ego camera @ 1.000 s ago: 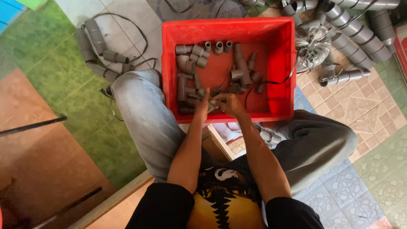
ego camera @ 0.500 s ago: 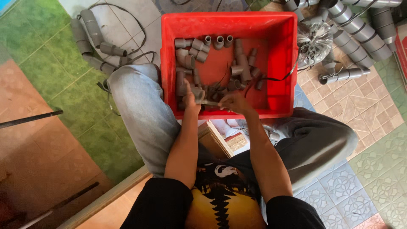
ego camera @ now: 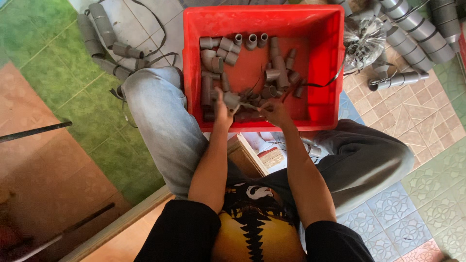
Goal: The person sits on the floor and sorts through a red bin filled with small metal parts, including cylindrical pieces and T-shaped connectors. They pick up the parts, inspect them, and occasionally move them around within the bin.
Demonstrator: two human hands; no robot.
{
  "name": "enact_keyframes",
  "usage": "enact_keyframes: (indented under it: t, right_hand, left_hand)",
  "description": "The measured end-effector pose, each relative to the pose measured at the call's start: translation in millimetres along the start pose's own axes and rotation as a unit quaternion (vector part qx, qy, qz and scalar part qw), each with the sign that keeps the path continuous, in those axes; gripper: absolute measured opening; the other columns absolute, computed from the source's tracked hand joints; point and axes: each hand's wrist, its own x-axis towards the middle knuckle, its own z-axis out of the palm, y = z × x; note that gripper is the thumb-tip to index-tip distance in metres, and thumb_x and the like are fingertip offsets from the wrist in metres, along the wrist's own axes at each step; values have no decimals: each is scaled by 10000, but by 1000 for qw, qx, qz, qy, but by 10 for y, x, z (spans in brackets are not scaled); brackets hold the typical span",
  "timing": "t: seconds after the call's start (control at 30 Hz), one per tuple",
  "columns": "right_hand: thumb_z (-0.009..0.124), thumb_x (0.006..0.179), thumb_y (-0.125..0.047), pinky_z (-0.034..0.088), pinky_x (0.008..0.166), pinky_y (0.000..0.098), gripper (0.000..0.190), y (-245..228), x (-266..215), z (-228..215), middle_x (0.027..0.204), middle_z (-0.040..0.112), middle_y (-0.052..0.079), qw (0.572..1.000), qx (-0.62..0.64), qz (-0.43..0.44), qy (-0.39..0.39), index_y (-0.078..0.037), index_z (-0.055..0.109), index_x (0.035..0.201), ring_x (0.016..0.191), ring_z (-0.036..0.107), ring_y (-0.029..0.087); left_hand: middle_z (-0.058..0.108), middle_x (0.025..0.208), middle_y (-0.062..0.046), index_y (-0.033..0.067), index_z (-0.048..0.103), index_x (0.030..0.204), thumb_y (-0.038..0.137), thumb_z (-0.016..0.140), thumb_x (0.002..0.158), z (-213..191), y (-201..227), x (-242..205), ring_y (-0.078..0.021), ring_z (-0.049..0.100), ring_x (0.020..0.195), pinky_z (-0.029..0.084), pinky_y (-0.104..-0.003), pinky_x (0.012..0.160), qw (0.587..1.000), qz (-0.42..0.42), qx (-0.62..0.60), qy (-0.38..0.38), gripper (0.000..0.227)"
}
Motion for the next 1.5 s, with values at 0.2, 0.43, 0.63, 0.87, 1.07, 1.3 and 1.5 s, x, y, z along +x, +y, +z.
enact_keyframes:
  t: [0.2,0.43,0.63,0.87,1.07,1.3,1.5]
  right_hand:
    - [924,704,-141,470,1029,508,875,-163,-155,124,1145,526,218,996,36,-42,-64,27,392,1377,1154,558,385]
    - [973,564,-420,440,1081,517,968,-303,-93,142,1266,540,213,982,-186,-25,-27,-99,484,1336,1249,538,428]
    - [927,620,-412,523,888,500,643,-271,-124,134,996,658,233,965,-251,-60,37,-36,678,1078,1033,657,435]
    - [874,631,-499,521,891,525,637,-178,-216,134,998,702,224,965,-256,-53,30,-42,687,1034,1037,662,430]
    - [855,592,-559,530,915,517,678,-273,-112,163,1015,714,200,951,-307,-43,11,-72,701,1037,1057,660,409]
    - [857,602,-547,517,960,475,708,-69,-193,19,1068,721,165,958,-286,-33,15,-144,686,1159,1083,663,371]
    - [891,594,-480,517,952,483,713,-323,-159,91,1106,717,168,970,-240,-50,-2,-139,664,1177,1118,647,387]
  left_hand:
    - [334,1500,-269,5,326,1486,593,847,784,77,-209,-21,-448,329,1407,282,-611,1179,989,-30,132,-66,1053]
    - [536,1145,-84,74,515,1296,356,888,794,102,-308,-202,-267,590,1079,555,-389,926,953,-38,266,-142,686]
    - [217,1581,-303,66,246,1563,764,530,887,172,-164,-301,-572,315,1366,320,-688,1077,948,27,292,-125,1012]
    - [677,1130,-150,82,684,1081,576,451,1013,162,-14,-238,-351,605,1158,441,-560,1034,942,201,265,-38,551]
    - [694,1175,-123,200,721,1141,718,513,925,159,-135,-267,-363,588,1203,430,-506,1094,858,184,476,-51,598]
    - [723,1072,-188,74,689,997,553,548,1004,177,47,-169,-355,668,1045,410,-601,1044,962,259,81,2,500]
    - [635,1230,-279,33,674,1212,631,487,911,177,62,-127,-470,535,1233,358,-633,1125,887,185,423,21,696]
